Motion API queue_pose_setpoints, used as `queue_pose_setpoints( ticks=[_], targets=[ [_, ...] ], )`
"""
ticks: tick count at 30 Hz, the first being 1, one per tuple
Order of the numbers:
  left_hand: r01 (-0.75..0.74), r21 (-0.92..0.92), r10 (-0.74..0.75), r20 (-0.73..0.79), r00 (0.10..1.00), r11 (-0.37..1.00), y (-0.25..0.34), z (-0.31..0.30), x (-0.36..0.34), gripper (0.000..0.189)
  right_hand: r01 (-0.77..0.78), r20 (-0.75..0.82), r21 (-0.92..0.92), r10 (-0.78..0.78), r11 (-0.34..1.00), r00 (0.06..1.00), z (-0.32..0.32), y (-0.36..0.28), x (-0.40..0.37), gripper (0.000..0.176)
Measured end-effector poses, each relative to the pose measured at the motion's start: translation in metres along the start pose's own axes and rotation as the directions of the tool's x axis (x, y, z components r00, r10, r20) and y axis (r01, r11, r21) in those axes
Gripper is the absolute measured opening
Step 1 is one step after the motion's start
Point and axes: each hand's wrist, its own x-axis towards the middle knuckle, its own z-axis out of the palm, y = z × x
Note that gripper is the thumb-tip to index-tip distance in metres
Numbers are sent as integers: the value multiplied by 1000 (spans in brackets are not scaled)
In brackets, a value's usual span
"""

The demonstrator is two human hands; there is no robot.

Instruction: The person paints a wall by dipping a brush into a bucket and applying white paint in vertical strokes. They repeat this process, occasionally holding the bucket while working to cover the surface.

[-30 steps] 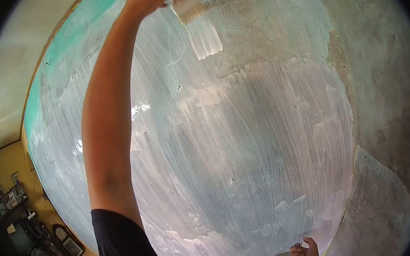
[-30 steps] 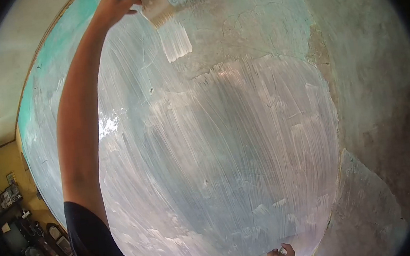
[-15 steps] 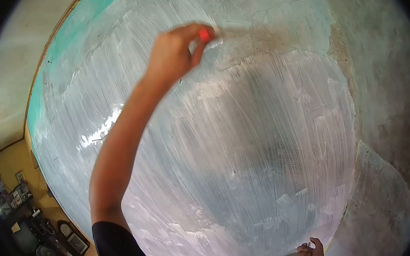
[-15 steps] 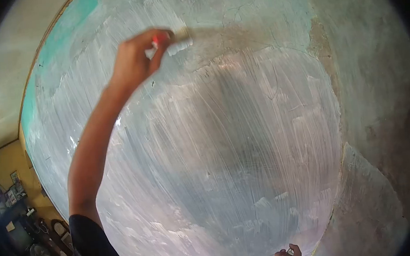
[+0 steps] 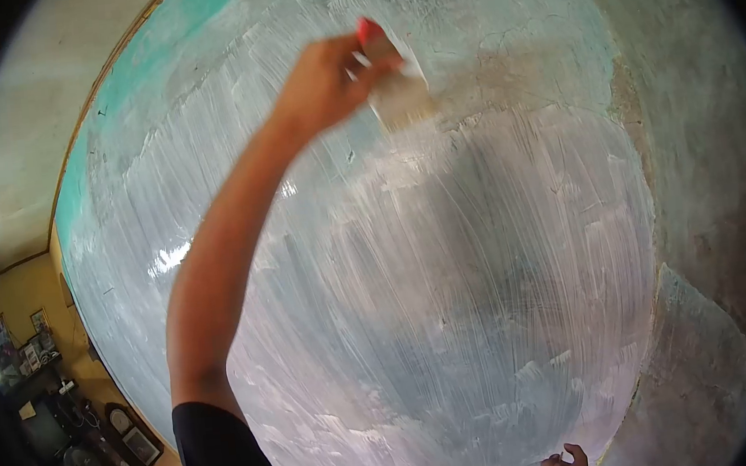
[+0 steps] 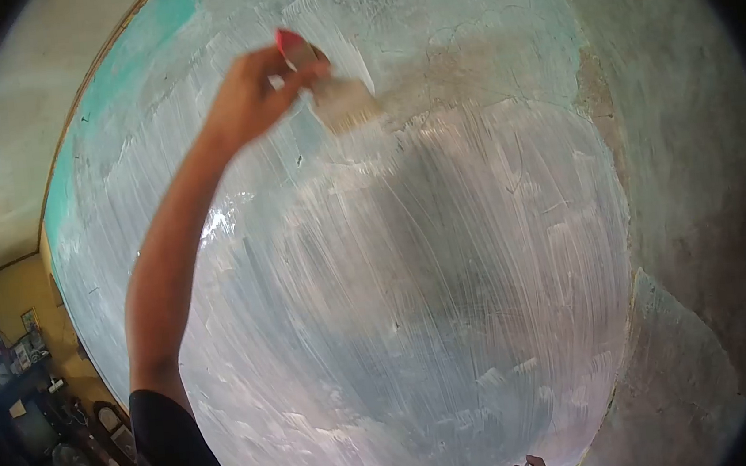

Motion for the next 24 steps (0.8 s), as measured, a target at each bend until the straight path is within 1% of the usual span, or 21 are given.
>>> queue_pose_setpoints(
  ticks=[2,4,5,6,7,8,9,10,11,12,14,15,16,17,18,19,20,21,23,24],
  targets=[
    [86,-21,-88,-120,989,996,-41,-16,41,21,3,23,26,-4,1000,1000,0,2,2,33],
    [202,89,-185,-167,968,975,-74,-36,77,21,37,14,44,-38,998,999,1,5,3,33],
    [234,37,-223,-188,956,972,-81,-45,92,19,48,16,54,-49,997,999,3,7,2,33],
    [265,-18,-263,-208,942,964,-85,-54,105,18,70,-24,67,-68,995,997,7,8,0,32],
    [270,52,-249,-254,935,962,-90,-63,116,18,85,-68,78,-80,993,994,9,11,-2,32],
    [280,123,-234,-299,925,952,-99,-70,124,19,89,-73,81,-84,993,994,9,12,-4,32],
    [279,119,-233,-301,925,953,-108,-73,129,19,106,-87,89,-99,990,991,10,12,-5,32],
    [171,173,-99,-361,927,970,-113,-74,133,19,120,-101,97,-110,988,989,11,13,-5,32],
    [68,232,35,-411,911,970,-118,-73,133,20,121,-105,98,-111,988,988,10,12,-5,32],
    [64,229,36,-407,913,971,-123,-68,133,20,132,-113,91,-122,987,986,10,11,-3,32],
    [-1,265,114,-411,904,964,-111,-57,119,18,133,-129,84,-122,987,984,9,14,-2,32],
    [57,376,87,-354,931,925,-104,-49,109,17,134,-113,67,-126,989,986,9,15,-2,32],
    [78,377,56,-332,942,923,-101,-37,98,17,138,-96,49,-133,989,986,8,14,-3,32],
    [34,392,98,-311,945,919,-95,-26,87,20,138,-99,47,-133,989,986,4,12,-1,32],
    [-159,527,349,-285,893,835,-113,-14,76,20,125,-72,56,-121,991,990,-3,8,2,32],
    [-63,490,228,-286,931,870,-81,-1,58,17,109,-50,64,-106,992,993,-8,6,5,31],
    [-83,456,231,-279,932,886,-56,12,38,15,106,-57,61,-103,992,993,-10,5,5,31],
    [-221,362,323,-250,913,906,-29,24,19,17,100,-56,55,-97,993,994,-12,3,5,31],
    [-275,338,345,-166,924,900,21,45,-21,15,87,-61,42,-85,995,995,-12,0,2,31],
    [-283,296,304,-27,952,912,46,50,-41,30,92,-94,23,-89,996,992,-8,0,0,31]
  ],
)
